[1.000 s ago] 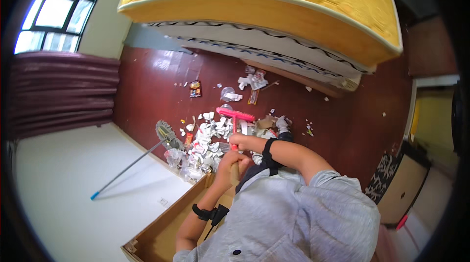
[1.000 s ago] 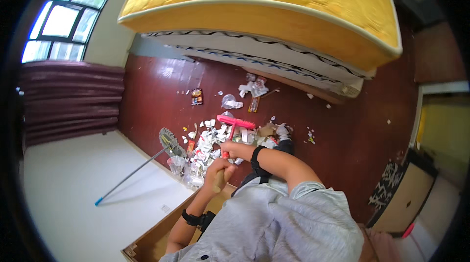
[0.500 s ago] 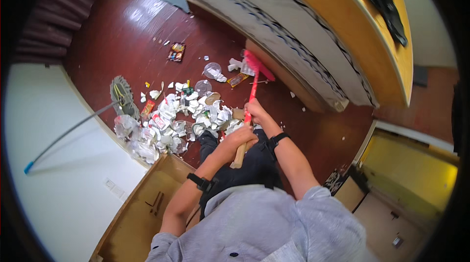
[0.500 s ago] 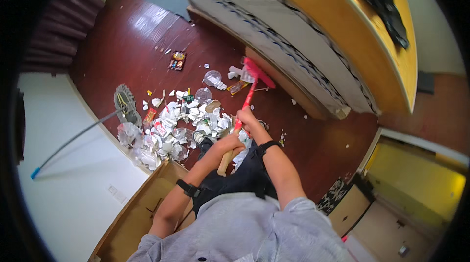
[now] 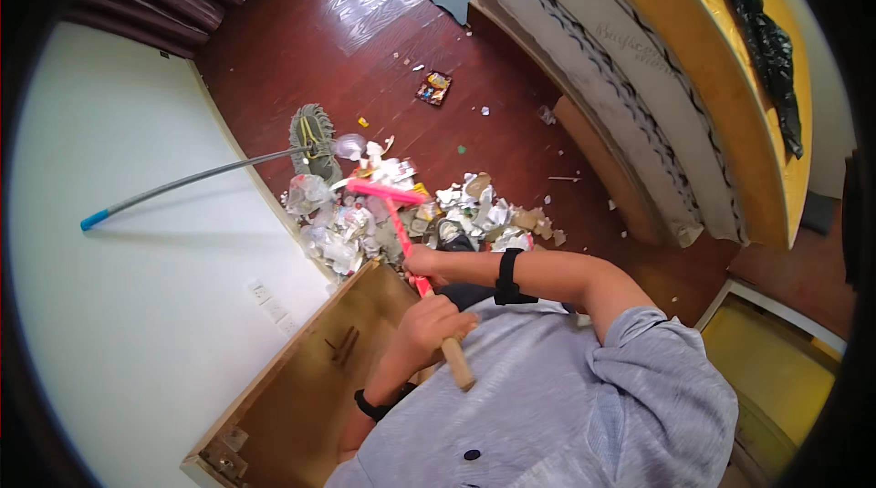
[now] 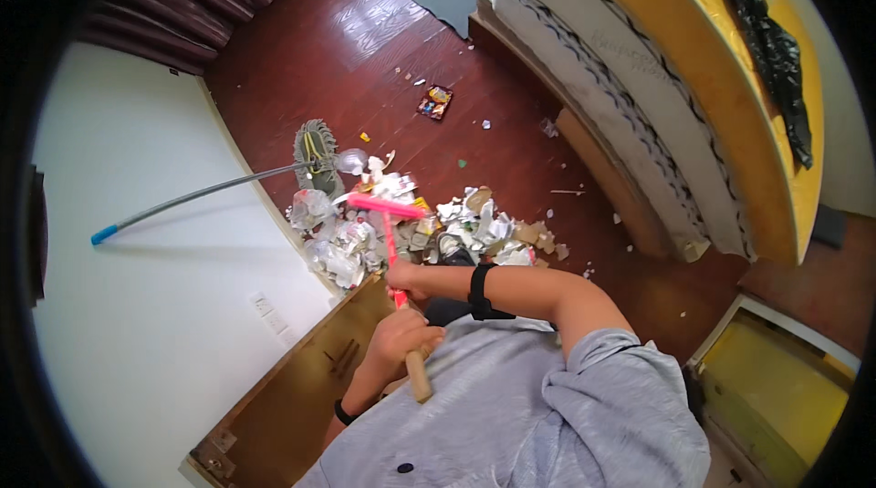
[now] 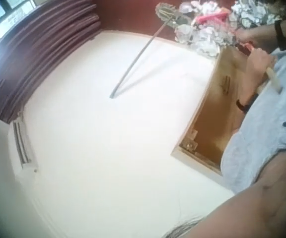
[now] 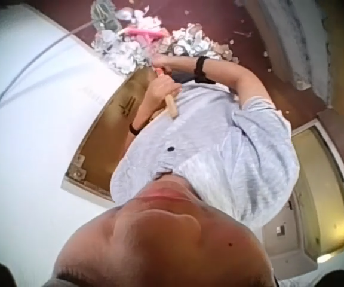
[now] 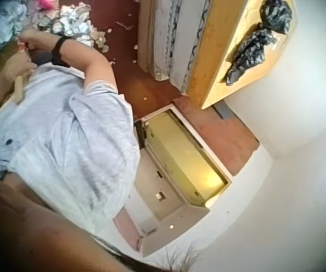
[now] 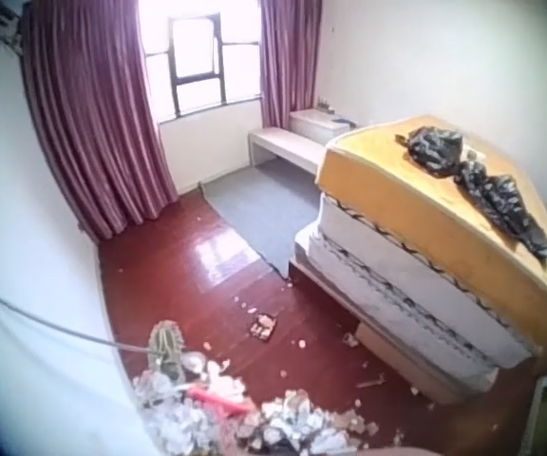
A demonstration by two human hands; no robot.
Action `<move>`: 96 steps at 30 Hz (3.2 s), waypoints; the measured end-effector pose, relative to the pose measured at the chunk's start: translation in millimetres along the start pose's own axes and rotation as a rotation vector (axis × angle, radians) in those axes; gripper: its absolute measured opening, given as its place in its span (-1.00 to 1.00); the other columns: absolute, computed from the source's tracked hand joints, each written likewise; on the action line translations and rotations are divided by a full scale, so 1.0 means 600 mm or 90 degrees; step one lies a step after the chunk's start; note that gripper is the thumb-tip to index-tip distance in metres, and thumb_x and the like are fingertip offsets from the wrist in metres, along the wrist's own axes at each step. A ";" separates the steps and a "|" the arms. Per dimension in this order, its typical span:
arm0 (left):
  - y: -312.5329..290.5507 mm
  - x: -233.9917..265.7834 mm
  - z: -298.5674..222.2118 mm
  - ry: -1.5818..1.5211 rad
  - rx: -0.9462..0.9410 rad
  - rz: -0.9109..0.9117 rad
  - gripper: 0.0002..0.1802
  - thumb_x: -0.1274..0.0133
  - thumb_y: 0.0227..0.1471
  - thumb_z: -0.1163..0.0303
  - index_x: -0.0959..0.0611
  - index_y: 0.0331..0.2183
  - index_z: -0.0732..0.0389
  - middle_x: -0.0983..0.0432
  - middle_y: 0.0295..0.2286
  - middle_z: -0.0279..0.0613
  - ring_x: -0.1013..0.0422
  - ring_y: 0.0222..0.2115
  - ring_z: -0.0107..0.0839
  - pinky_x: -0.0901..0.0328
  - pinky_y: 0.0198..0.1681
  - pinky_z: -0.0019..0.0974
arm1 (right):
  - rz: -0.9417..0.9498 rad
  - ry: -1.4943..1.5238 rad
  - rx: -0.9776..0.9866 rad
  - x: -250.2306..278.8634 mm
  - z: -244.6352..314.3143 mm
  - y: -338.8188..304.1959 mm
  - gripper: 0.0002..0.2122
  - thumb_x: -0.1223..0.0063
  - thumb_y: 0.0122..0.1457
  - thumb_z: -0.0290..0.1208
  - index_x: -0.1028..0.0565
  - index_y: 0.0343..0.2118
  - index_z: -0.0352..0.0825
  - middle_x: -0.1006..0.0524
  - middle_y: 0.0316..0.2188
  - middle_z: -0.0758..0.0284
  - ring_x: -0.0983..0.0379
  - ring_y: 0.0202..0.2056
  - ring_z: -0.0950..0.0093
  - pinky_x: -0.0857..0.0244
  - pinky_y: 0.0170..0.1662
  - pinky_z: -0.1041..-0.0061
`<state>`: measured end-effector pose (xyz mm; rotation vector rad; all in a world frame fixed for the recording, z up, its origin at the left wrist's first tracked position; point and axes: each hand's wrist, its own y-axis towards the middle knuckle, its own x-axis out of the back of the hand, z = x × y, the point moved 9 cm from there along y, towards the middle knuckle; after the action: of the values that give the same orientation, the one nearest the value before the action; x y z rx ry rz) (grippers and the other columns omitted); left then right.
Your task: Sweeping up paper scraps and trash from a bedroom floor using a broom.
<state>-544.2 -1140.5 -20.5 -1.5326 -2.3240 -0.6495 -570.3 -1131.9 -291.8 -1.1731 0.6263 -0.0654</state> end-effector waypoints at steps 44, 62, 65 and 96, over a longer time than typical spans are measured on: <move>0.557 -0.043 0.045 -0.064 0.157 -0.141 -0.94 -0.04 -0.12 0.57 -0.58 -0.48 0.29 -0.47 -0.57 -0.21 -0.38 -0.53 -0.32 -0.28 -0.29 -0.34 | 0.039 0.131 0.006 0.445 0.462 -0.158 -0.89 0.32 0.12 -0.59 -0.21 -0.34 -0.54 -0.35 -0.56 0.22 -0.44 -0.47 0.30 -0.44 -0.31 0.27; 0.530 0.281 0.401 -0.079 0.414 -0.473 -0.86 0.03 0.00 0.44 -0.56 -0.50 0.30 -0.45 -0.63 -0.26 -0.34 -0.61 -0.61 -0.22 -0.53 -0.52 | 0.161 0.053 -0.240 0.148 0.655 0.121 -0.85 0.36 0.15 -0.53 -0.27 -0.53 -0.36 -0.36 -0.56 0.29 -0.33 -0.60 0.55 -0.32 -0.50 0.57; 0.593 0.302 0.349 -0.022 0.236 -0.450 -0.92 -0.10 -0.15 0.48 -0.58 -0.48 0.26 -0.41 -0.69 -0.28 -0.30 -0.67 -0.44 -0.21 -0.55 -0.40 | 0.217 0.105 -0.284 0.145 0.654 0.144 -0.87 0.35 0.15 -0.53 -0.25 -0.52 -0.36 -0.33 -0.58 0.32 -0.28 -0.65 0.60 -0.27 -0.57 0.63; 0.621 0.382 0.401 0.094 0.630 -0.614 -0.88 -0.08 -0.15 0.44 -0.55 -0.45 0.24 -0.43 -0.57 -0.17 -0.36 -0.53 -0.26 -0.24 -0.41 -0.32 | 0.107 -0.429 -0.241 0.120 0.771 0.235 -0.82 0.23 -0.10 -0.73 -0.20 -0.43 -0.33 -0.23 -0.71 0.31 -0.21 -0.68 0.48 -0.11 -0.69 0.41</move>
<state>-290.3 -711.1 -41.6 0.0771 -2.5080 0.2522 -321.8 -713.1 -335.2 -1.3978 0.1325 0.5934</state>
